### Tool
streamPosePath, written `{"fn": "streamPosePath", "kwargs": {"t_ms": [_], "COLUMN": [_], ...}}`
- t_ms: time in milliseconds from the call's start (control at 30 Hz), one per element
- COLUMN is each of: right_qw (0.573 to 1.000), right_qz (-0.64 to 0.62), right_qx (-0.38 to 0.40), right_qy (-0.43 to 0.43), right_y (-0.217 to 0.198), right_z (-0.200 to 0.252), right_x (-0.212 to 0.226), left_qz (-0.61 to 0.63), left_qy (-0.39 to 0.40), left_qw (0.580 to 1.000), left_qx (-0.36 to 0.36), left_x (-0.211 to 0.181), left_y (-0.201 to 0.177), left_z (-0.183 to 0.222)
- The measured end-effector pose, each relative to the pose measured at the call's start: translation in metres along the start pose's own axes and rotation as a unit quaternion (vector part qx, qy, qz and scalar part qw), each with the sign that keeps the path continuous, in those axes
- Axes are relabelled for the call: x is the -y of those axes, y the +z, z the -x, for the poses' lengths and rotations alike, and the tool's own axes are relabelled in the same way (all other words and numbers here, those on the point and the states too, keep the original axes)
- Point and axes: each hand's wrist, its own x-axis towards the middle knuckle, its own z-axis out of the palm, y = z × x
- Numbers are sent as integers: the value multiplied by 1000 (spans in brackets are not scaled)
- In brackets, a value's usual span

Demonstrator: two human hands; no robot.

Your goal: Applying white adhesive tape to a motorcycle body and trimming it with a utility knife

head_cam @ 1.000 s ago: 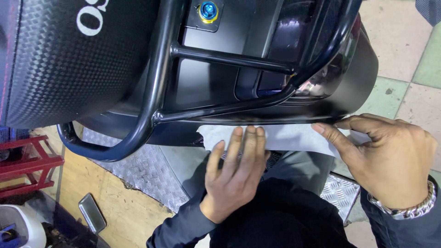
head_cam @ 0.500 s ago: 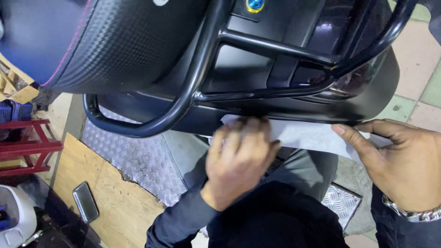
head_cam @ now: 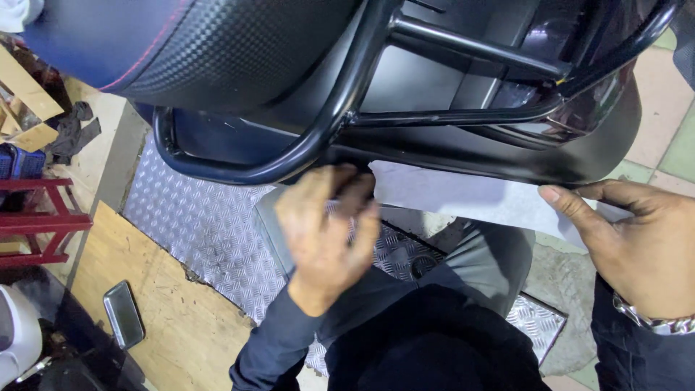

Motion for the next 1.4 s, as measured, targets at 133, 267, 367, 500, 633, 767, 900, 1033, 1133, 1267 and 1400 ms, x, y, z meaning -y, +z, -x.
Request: {"fn": "streamPosePath", "kwargs": {"t_ms": [133, 267, 367, 500, 633, 767, 900, 1033, 1133, 1267, 1400], "right_qw": [1000, 1000, 998, 999, 999, 997, 998, 992, 984, 976, 974], "right_qz": [10, 26, 68, 43, 48, 66, 52, 83, 119, 140, 148], "right_qx": [-1, -3, -1, -3, -7, -25, -21, -56, -85, -114, -117], "right_qy": [2, 12, -9, 3, -11, -35, -30, -70, -103, -125, -121], "right_y": [2, 0, 0, 1, 0, 1, 1, 6, 8, 8, 6], "right_z": [0, 0, -3, 0, 1, 3, 7, 10, 14, 13, 10], "right_x": [-1, 2, -5, -1, -4, -10, -9, -21, -20, -16, -17], "left_qz": [-70, -160, -122, -102, -112, -31, 16, -3, 3, -19, -19], "left_qy": [73, 114, 68, 39, 55, -10, -65, -95, -127, -138, -127], "left_qw": [993, 980, 990, 994, 992, 999, 994, 986, 982, 980, 982], "left_qx": [53, 13, 20, 22, -2, -36, -84, -136, -136, -143, -136], "left_x": [-12, -15, 2, -3, 2, 4, -6, -31, -42, -40, -42], "left_y": [21, 27, 32, 20, 23, 17, 37, 62, 74, 86, 88], "left_z": [10, 9, 26, 18, 22, 26, 16, 8, 9, 13, 18]}}
